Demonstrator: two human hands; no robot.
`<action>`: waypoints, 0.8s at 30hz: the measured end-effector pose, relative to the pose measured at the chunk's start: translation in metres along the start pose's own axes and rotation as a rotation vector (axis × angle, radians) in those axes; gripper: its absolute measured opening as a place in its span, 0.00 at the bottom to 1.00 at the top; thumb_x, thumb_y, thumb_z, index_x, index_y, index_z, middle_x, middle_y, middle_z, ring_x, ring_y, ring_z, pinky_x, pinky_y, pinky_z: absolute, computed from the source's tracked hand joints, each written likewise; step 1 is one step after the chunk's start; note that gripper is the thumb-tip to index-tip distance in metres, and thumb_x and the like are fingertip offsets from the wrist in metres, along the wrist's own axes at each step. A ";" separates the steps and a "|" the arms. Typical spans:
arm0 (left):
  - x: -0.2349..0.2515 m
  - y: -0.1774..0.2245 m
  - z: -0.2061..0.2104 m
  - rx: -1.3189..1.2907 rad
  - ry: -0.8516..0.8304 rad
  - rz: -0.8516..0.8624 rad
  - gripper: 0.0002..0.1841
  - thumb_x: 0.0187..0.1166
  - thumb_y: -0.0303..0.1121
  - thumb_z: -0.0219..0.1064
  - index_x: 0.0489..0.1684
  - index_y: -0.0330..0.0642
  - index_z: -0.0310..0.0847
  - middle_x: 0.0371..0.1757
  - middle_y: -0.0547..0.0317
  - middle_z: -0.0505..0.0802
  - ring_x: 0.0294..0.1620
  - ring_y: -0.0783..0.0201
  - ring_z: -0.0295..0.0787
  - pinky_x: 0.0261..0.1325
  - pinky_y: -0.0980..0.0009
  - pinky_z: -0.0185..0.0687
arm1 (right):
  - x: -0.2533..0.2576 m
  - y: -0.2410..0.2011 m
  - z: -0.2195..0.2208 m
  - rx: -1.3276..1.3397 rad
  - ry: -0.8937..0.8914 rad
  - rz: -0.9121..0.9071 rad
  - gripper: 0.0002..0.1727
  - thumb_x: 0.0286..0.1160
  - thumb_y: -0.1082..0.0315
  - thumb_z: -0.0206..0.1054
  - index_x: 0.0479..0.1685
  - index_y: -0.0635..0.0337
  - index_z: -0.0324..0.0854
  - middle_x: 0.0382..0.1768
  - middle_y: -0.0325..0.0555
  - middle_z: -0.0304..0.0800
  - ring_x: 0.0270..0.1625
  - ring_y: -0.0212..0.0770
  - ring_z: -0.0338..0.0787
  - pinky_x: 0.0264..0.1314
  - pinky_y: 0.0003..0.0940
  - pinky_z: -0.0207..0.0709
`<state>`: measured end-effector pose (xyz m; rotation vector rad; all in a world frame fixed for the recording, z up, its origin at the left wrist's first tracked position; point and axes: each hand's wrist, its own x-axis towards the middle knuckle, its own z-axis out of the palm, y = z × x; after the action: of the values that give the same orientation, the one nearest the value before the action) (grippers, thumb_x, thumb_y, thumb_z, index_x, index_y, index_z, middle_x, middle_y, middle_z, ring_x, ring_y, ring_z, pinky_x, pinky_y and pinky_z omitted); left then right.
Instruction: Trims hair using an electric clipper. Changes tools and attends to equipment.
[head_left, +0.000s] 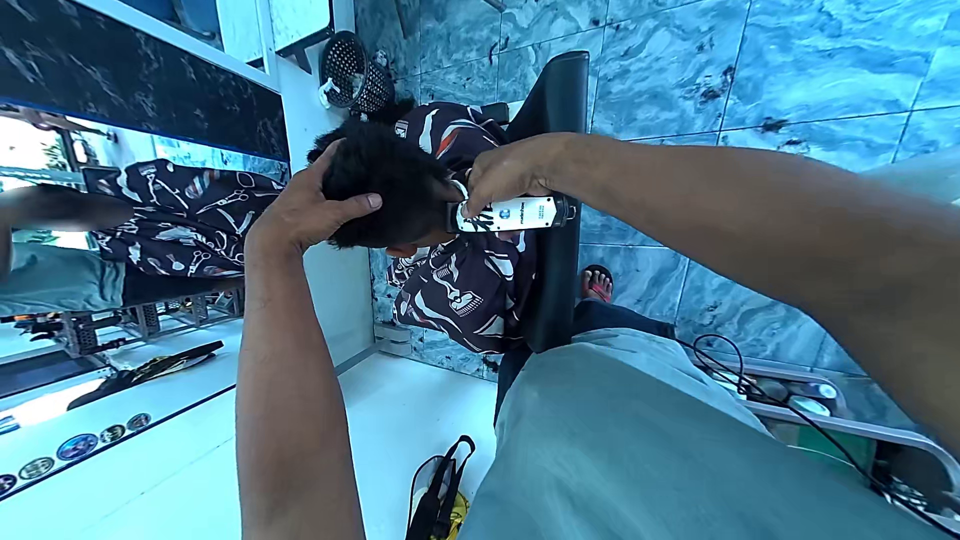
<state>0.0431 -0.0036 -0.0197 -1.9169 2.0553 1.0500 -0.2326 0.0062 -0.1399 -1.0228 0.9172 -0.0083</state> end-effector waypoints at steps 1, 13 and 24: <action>0.001 0.001 0.000 0.000 0.000 0.000 0.50 0.67 0.45 0.82 0.94 0.57 0.56 0.78 0.51 0.83 0.76 0.63 0.82 0.81 0.56 0.75 | 0.000 0.001 -0.001 0.028 0.002 -0.014 0.15 0.81 0.61 0.68 0.49 0.68 0.81 0.38 0.61 0.90 0.27 0.52 0.92 0.28 0.48 0.89; 0.000 -0.005 0.000 0.014 -0.002 0.019 0.50 0.67 0.47 0.82 0.94 0.58 0.56 0.77 0.52 0.84 0.76 0.64 0.82 0.81 0.57 0.75 | -0.004 -0.005 0.004 0.038 -0.012 -0.086 0.16 0.85 0.60 0.65 0.53 0.67 0.82 0.38 0.60 0.91 0.27 0.50 0.92 0.28 0.45 0.89; 0.009 -0.002 -0.004 0.078 -0.020 0.030 0.47 0.69 0.52 0.80 0.92 0.58 0.59 0.76 0.51 0.84 0.77 0.60 0.82 0.82 0.51 0.74 | -0.011 -0.001 0.023 -0.088 0.149 -0.047 0.15 0.81 0.61 0.70 0.45 0.69 0.82 0.35 0.58 0.89 0.27 0.48 0.91 0.30 0.47 0.89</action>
<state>0.0445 -0.0129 -0.0220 -1.8364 2.0877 0.9757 -0.2239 0.0267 -0.1279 -1.1368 1.0364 -0.0847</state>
